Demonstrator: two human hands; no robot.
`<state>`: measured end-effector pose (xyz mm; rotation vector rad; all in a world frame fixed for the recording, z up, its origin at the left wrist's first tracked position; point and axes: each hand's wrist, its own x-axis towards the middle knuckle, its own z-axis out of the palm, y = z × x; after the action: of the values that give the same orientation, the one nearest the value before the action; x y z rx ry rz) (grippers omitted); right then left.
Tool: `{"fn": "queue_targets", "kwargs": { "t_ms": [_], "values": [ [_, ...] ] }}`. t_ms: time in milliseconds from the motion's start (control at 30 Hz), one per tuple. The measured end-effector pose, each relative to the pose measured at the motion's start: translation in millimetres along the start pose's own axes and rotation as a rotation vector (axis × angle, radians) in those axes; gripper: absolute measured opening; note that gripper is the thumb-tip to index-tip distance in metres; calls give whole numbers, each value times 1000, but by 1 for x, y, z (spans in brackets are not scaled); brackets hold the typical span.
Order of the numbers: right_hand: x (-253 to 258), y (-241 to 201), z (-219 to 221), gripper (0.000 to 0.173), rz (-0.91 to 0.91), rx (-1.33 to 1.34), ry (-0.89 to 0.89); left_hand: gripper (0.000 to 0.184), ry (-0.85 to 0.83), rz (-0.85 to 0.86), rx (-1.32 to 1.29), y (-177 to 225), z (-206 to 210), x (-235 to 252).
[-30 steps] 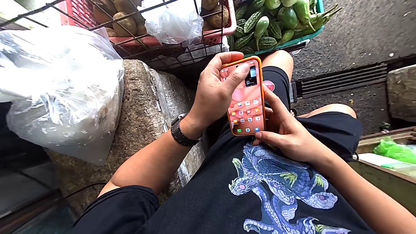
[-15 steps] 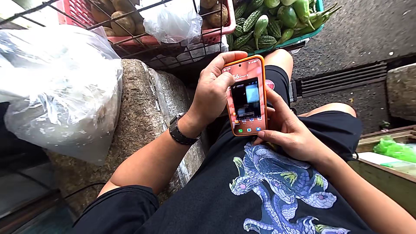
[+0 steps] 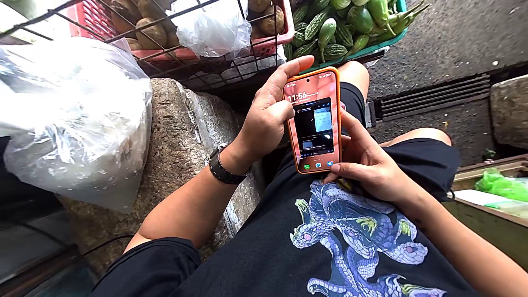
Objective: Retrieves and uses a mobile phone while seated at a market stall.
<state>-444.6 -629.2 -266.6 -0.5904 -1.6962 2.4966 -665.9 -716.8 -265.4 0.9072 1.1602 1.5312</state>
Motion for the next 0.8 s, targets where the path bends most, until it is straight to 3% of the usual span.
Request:
{"fn": "queue_targets", "kwargs": {
  "t_ms": [500, 800],
  "values": [
    [0, -1, -2, 91, 2, -17, 4, 63, 47, -35, 63, 3, 2, 0],
    [2, -2, -1, 96, -21, -7, -11, 77, -19, 17, 8, -2, -1, 1]
  ]
}}
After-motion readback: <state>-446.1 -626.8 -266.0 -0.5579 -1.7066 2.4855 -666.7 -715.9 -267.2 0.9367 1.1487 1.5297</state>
